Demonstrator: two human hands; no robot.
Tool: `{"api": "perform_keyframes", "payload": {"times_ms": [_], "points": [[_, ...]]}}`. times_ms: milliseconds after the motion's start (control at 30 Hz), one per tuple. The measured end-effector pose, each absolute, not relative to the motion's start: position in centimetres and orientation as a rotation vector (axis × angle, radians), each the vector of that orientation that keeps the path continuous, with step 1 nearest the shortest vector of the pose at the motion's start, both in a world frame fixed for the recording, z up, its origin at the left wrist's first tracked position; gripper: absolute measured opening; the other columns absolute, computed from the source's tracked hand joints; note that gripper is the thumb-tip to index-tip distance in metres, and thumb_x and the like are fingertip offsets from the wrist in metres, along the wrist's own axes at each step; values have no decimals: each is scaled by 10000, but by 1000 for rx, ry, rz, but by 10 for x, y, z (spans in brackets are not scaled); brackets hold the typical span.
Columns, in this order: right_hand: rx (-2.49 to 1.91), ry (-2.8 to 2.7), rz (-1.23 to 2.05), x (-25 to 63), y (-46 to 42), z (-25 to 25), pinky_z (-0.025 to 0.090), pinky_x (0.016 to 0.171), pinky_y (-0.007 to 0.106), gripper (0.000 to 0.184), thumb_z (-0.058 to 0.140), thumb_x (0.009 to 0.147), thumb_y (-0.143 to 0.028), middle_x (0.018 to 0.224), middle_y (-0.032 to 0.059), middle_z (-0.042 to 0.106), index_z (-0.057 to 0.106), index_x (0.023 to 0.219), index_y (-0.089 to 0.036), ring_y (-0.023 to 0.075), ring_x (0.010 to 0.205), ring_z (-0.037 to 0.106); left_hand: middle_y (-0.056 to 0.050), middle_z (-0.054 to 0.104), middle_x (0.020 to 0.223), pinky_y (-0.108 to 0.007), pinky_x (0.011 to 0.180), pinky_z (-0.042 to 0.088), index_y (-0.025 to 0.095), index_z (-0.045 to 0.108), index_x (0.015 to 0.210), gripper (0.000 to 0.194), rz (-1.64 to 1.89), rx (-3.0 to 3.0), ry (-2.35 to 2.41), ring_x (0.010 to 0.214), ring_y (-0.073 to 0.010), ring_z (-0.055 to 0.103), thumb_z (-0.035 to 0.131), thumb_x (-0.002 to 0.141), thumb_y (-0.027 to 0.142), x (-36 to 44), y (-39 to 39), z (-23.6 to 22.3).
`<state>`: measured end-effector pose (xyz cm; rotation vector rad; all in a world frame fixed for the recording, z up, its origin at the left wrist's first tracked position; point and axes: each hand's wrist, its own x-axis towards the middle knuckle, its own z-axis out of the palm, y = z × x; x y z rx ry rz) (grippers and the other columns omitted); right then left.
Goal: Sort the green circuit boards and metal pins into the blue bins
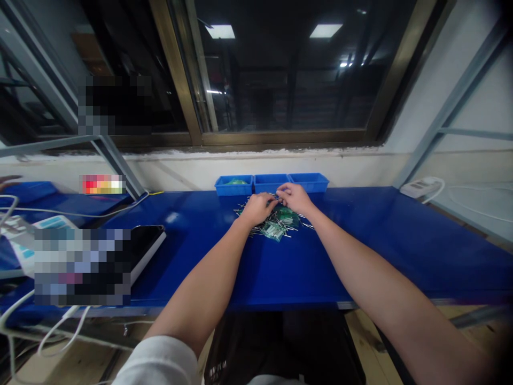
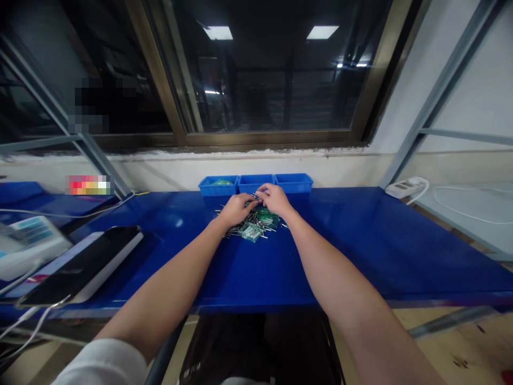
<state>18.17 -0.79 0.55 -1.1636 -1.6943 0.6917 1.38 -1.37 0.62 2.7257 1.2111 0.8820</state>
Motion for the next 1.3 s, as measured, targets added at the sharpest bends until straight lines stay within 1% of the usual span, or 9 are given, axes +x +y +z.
{"api": "perform_keyframes", "payload": {"times_ms": [167, 367, 500, 733, 800, 867, 967, 1167, 1300], "points": [[-1093, -1631, 775, 178, -10, 8, 395, 431, 198, 255, 586, 764, -409, 547, -15, 591, 557, 822, -162, 82, 414, 495, -53, 653, 848, -272, 767, 429, 190, 647, 827, 299, 959, 2709, 1264, 810, -166, 587, 383, 907, 305, 11, -11, 6], [-969, -1569, 889, 183, -8, 8, 367, 420, 203, 351, 676, 654, -493, 579, 5, 604, 569, 689, -160, 80, 446, 488, -55, 626, 762, -266, 687, 408, 166, 623, 752, 295, 990, 2702, 1311, 724, -163, 564, 394, 899, 280, 7, -5, 2], [-971, -1544, 956, 185, -8, 8, 323, 392, 204, 328, 703, 611, -469, 603, 13, 619, 598, 672, -165, 88, 461, 488, -51, 621, 758, -262, 694, 405, 168, 627, 748, 288, 1009, 2713, 1271, 728, -161, 559, 401, 895, 269, 7, -2, 0], [-933, -1503, 1039, 186, -8, 7, 337, 426, 229, 249, 689, 599, -393, 607, 13, 623, 632, 688, -167, 106, 479, 499, -49, 633, 782, -259, 727, 424, 176, 654, 783, 295, 959, 2726, 1285, 759, -159, 577, 409, 898, 294, 5, -1, 0], [-937, -1509, 1032, 187, -6, 7, 344, 440, 237, 233, 672, 610, -381, 603, 19, 624, 639, 682, -162, 111, 485, 500, -51, 646, 826, -263, 756, 433, 186, 665, 844, 289, 962, 2714, 1282, 795, -163, 589, 419, 897, 326, 5, -1, -1], [-957, -1529, 968, 188, -6, 6, 362, 467, 248, 219, 646, 632, -376, 604, 20, 627, 644, 678, -162, 117, 498, 503, -58, 654, 910, -275, 792, 442, 190, 651, 976, 287, 1010, 2681, 1311, 860, -175, 595, 448, 882, 371, 4, -1, -1], [-1014, -1596, 721, 193, -5, 6, 422, 578, 276, 199, 611, 668, -358, 654, 26, 651, 658, 698, -167, 145, 595, 550, -82, 640, 1026, -307, 849, 445, 170, 580, 1139, 383, 1067, 2635, 1406, 956, -203, 585, 494, 851, 408, 4, 0, -2], [-1291, -1697, 42, 209, -2, -3, 431, 793, 346, 249, 561, 705, -294, 876, 51, 689, 679, 894, -181, 200, 796, 563, -82, 617, 1090, -326, 902, 435, 178, 576, 1131, 356, 1004, 2636, 1525, 1030, -219, 563, 500, 839, 367, 2, 0, -3], [-1399, -1700, -152, 216, 2, -6, 385, 877, 390, 339, 532, 726, -285, 1023, 77, 663, 649, 1023, -172, 249, 967, 511, -81, 614, 1083, -326, 897, 437, 184, 587, 1106, 333, 967, 2645, 1548, 1022, -219, 566, 492, 838, 358, 1, 1, -5]]}}
